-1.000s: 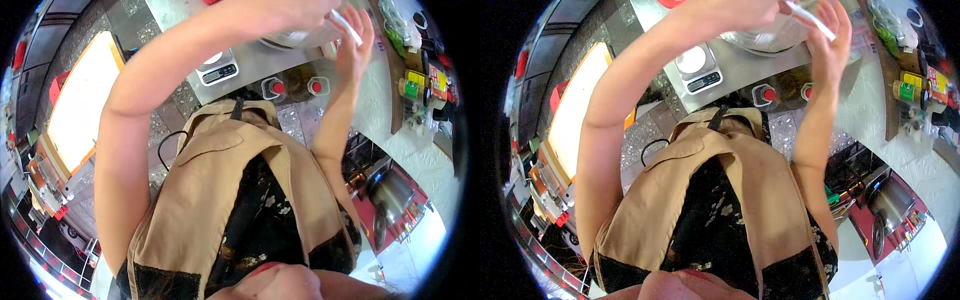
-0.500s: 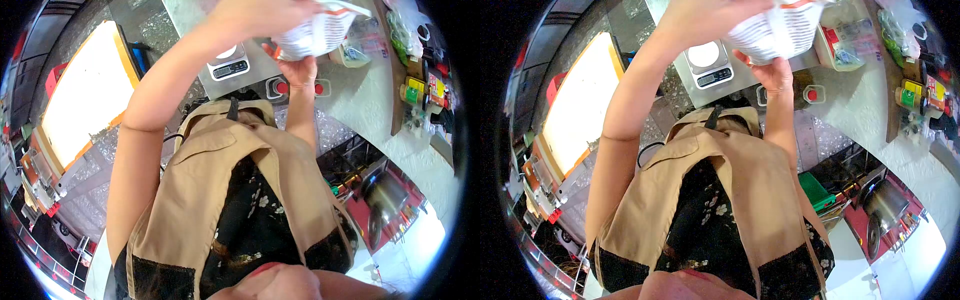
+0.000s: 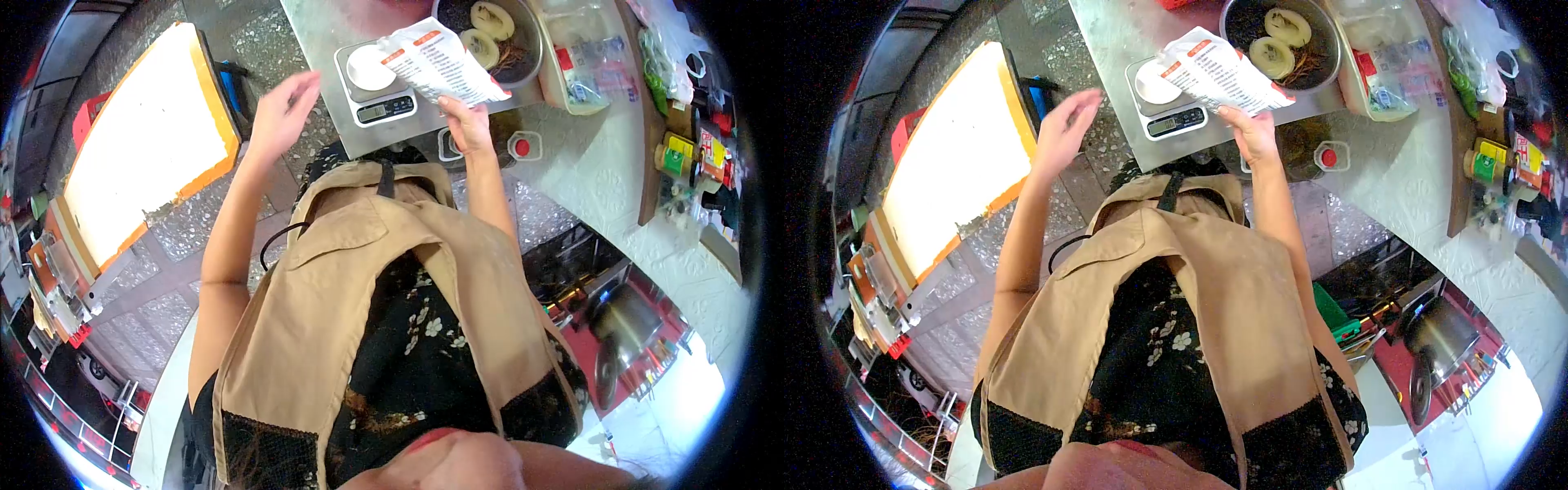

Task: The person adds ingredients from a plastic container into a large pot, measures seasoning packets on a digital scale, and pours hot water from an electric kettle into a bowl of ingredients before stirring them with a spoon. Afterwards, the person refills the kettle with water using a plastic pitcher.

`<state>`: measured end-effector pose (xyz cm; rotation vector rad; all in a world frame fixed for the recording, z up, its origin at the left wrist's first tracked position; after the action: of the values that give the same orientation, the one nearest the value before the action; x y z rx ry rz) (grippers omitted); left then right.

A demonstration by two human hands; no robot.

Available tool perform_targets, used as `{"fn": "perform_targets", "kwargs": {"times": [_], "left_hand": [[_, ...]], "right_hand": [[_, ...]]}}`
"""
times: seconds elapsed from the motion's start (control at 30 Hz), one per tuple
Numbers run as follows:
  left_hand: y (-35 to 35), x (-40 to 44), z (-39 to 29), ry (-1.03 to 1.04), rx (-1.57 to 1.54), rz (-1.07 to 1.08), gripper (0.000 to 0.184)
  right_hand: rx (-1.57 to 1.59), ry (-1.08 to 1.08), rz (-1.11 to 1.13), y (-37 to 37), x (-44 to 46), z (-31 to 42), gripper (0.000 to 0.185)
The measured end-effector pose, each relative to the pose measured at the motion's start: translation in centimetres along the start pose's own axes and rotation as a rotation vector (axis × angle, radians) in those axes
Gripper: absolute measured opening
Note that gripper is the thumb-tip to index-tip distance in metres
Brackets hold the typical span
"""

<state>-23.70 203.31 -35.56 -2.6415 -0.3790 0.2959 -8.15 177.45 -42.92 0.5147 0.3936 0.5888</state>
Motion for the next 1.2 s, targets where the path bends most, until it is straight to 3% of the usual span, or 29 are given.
{"fn": "perform_targets", "kwargs": {"times": [0.13,0.33,0.53,1.2], "left_hand": [[-0.6,-4.9,2.4,-0.123,0.001,0.02,0.026],[0.4,-8.2,3.8,-0.176,-0.197,-0.145,0.025],[0.2,-9.1,3.6,-0.148,-0.162,-0.179,0.024],[-0.3,-9.1,4.7,-0.192,-0.213,-0.221,0.025]], "right_hand": [[-0.069,-0.054,0.026,0.1,0.2,-0.2,0.052],[-0.221,-0.074,0.02,0.2,0.4,-1.1,0.051],[-0.256,-0.048,0.026,1.6,0.1,-1.0,0.049],[-0.07,-0.113,0.037,1.3,-0.9,-0.6,0.056]]}}
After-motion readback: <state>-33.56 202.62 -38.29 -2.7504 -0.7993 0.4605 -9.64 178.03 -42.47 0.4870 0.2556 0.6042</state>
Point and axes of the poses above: each hand's wrist, its own x-axis towards the middle knuckle, its own y-axis out of the palm, z = x × y, the point moved 3 cm from there along x, towards the middle knuckle, and after that the axes turned 8 degrees about z, right-handed, at the moved point
